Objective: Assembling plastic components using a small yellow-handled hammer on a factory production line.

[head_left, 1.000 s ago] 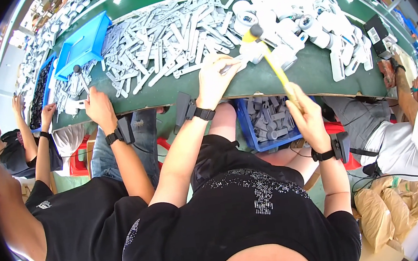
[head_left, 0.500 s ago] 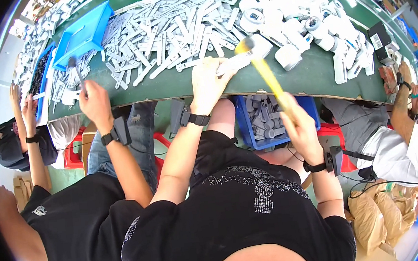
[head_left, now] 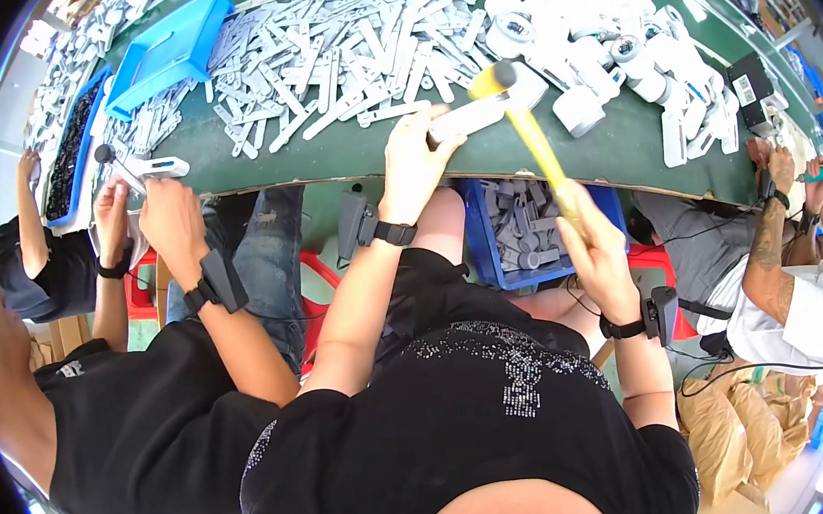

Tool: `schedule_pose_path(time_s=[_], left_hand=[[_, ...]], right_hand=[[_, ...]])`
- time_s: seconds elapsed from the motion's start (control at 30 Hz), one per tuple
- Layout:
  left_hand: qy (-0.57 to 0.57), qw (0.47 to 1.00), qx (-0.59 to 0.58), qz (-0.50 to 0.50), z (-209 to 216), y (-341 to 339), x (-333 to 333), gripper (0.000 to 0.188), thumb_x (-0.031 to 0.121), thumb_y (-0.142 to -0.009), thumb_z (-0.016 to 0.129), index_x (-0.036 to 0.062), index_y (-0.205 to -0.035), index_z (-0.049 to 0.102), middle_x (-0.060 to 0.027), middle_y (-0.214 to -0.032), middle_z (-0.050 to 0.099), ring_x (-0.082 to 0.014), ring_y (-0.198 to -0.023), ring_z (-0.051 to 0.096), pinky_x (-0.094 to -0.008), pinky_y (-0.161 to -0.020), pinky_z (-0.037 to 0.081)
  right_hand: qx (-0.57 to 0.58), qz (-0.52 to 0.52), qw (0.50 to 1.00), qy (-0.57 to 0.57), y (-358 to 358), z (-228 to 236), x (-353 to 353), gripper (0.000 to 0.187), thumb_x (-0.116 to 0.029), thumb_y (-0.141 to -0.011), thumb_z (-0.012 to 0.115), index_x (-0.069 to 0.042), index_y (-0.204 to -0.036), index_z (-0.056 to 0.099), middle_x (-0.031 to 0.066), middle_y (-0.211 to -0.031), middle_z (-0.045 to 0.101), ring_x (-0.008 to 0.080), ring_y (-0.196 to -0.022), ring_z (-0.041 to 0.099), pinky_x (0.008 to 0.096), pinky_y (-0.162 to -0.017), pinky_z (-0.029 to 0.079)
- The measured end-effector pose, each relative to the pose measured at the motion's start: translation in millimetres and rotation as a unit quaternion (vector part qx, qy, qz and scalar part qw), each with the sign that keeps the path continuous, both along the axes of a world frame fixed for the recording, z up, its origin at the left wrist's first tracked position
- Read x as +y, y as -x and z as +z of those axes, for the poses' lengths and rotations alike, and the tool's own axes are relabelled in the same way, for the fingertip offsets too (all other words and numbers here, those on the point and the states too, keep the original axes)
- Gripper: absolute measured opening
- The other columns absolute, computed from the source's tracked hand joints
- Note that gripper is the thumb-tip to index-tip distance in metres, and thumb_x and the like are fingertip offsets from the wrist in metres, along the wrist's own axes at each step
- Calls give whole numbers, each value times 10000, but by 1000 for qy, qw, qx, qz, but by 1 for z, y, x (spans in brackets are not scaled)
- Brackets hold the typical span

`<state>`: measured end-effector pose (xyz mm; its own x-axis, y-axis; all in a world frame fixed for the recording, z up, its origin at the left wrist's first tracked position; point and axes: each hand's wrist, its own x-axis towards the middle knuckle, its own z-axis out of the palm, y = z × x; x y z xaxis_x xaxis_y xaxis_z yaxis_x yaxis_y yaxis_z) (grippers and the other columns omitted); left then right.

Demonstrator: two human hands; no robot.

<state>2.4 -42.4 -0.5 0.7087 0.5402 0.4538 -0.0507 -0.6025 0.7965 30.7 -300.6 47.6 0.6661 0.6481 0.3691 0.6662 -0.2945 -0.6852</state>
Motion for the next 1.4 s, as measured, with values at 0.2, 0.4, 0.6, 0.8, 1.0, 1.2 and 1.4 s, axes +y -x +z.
schedule_pose_path(time_s=[0.2, 0.4, 0.6, 0.8, 1.0, 1.2, 1.4], left_hand=[[-81, 996, -35, 28, -5, 0, 5, 245, 235, -669, 815, 60, -804, 709, -103, -748, 637, -305, -832, 600, -395, -783, 464], [-115, 993, 23, 29, -6, 8, 3, 262, 233, -696, 802, 45, -847, 701, -97, -715, 610, -284, -734, 561, -392, -710, 446], [-47, 997, -51, 15, -6, 10, 4, 236, 187, -731, 779, 27, -873, 678, -89, -709, 586, -266, -700, 534, -377, -644, 438], [-31, 998, -59, -13, -5, 6, 6, 182, 173, -724, 774, 62, -849, 703, -76, -692, 597, -258, -702, 543, -366, -655, 443], [-56, 997, -60, 15, -5, 6, 4, 167, 171, -722, 767, 71, -845, 713, -68, -675, 596, -255, -695, 550, -371, -667, 445], [-54, 997, -51, 2, -1, 5, 3, 212, 178, -719, 784, 64, -881, 708, -57, -691, 601, -257, -709, 548, -377, -655, 448], [-25, 1000, 14, -4, -1, 7, 4, 273, 176, -693, 801, 29, -888, 678, -115, -806, 631, -284, -729, 567, -373, -661, 467]], right_hand=[[-4, 22, 999, -36, 6, 13, 10, 472, -38, -881, 605, -24, -1338, 488, 203, -977, 634, 333, -805, 627, 339, -731, 509], [-16, 59, 998, 25, 7, 0, 12, 459, -25, -872, 618, -10, -1315, 499, 197, -1006, 642, 345, -825, 653, 363, -723, 521], [59, 54, 990, 117, 10, 5, 11, 441, -24, -875, 625, 6, -1299, 508, 208, -1029, 638, 318, -895, 659, 346, -785, 519], [17, 24, 1000, -5, 4, -16, 6, 460, -20, -877, 618, -10, -1322, 502, 183, -978, 636, 304, -815, 640, 339, -747, 503], [59, -2, 998, -39, 7, -8, 1, 453, -29, -884, 606, -14, -1324, 498, 209, -970, 628, 311, -812, 629, 317, -753, 497], [47, 7, 998, -47, 13, -6, 11, 462, -57, -883, 615, -27, -1331, 501, 201, -950, 628, 314, -807, 645, 339, -719, 507], [57, 34, 998, 19, 14, -13, 3, 479, -49, -872, 626, -29, -1334, 500, 200, -949, 635, 305, -789, 648, 357, -714, 512]])
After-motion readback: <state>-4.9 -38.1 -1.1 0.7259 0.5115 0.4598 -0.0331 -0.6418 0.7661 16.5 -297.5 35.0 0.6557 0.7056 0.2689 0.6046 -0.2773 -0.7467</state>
